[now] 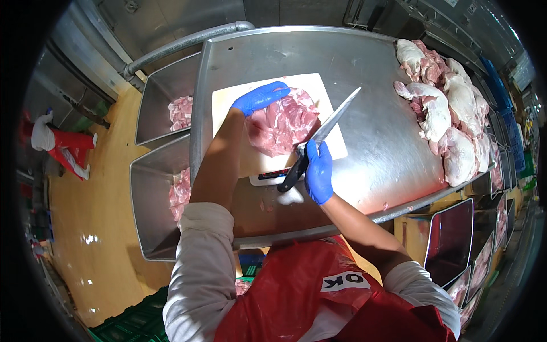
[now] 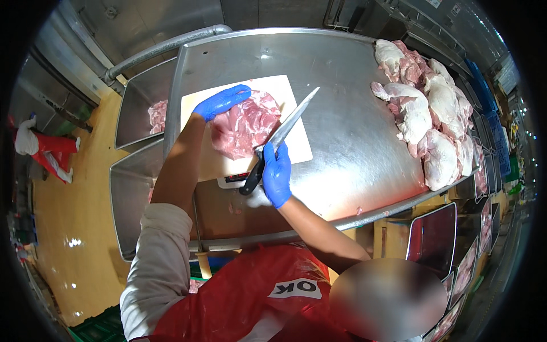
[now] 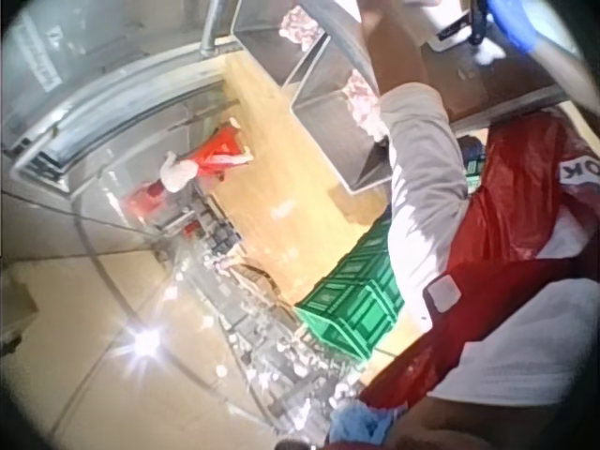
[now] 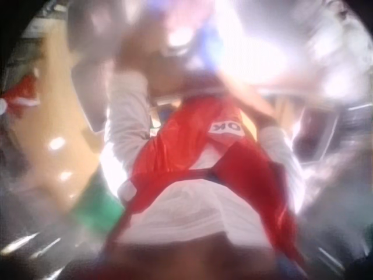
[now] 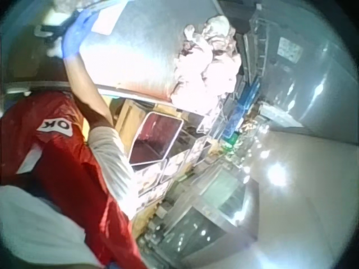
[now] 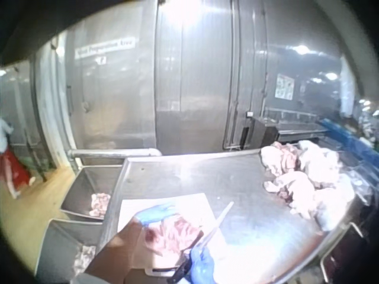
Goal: The person cuts raw meat into smaller pieces using a knife on a stainless steel table. They place the cut pieces into a green crate and occasionally use a digital scale to weigh portions. The person wears blue gloves and a red apron throughout the task.
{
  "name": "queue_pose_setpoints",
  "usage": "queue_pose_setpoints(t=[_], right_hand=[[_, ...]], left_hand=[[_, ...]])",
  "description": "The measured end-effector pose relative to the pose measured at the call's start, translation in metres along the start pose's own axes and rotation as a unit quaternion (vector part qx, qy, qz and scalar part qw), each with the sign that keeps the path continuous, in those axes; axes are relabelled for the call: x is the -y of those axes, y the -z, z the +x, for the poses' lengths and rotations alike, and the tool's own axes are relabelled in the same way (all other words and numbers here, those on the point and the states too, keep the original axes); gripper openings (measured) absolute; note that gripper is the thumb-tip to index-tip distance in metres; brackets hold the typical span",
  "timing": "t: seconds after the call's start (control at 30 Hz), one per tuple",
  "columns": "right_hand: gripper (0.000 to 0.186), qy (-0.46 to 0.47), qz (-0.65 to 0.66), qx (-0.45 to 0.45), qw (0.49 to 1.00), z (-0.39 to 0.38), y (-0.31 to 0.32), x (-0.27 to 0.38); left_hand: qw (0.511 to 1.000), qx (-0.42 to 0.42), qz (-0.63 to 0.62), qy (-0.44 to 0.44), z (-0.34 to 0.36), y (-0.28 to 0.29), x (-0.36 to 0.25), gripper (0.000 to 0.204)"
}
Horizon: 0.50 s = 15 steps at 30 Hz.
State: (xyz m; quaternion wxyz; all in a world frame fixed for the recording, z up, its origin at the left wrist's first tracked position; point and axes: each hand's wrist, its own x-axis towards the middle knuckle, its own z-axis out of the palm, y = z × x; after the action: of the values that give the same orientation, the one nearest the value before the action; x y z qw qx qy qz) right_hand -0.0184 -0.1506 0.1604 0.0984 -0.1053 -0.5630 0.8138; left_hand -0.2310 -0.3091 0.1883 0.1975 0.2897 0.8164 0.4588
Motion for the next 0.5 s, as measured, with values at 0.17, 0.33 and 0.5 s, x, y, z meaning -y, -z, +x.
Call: queue_pose_setpoints(t=[0.17, 0.33, 0.5], right_hand=[[0.023, -0.018, 0.035, 0.033, 0.999, 0.049, 0.008, 0.013], [0.028, -0.078, -0.159, 0.198, 0.964, 0.101, 0.021, 0.048], [0.033, -0.059, -0.347, 0.312, 0.882, 0.123, -0.003, 0.073]], left_hand=[[0.992, -0.109, -0.007, -0.057, -0.063, -0.028, 0.02, 0.037], [0.933, -0.273, -0.136, 0.19, -0.11, -0.079, -0.03, 0.051], [0.853, -0.294, -0.392, 0.179, -0.137, -0.094, -0.058, 0.064]])
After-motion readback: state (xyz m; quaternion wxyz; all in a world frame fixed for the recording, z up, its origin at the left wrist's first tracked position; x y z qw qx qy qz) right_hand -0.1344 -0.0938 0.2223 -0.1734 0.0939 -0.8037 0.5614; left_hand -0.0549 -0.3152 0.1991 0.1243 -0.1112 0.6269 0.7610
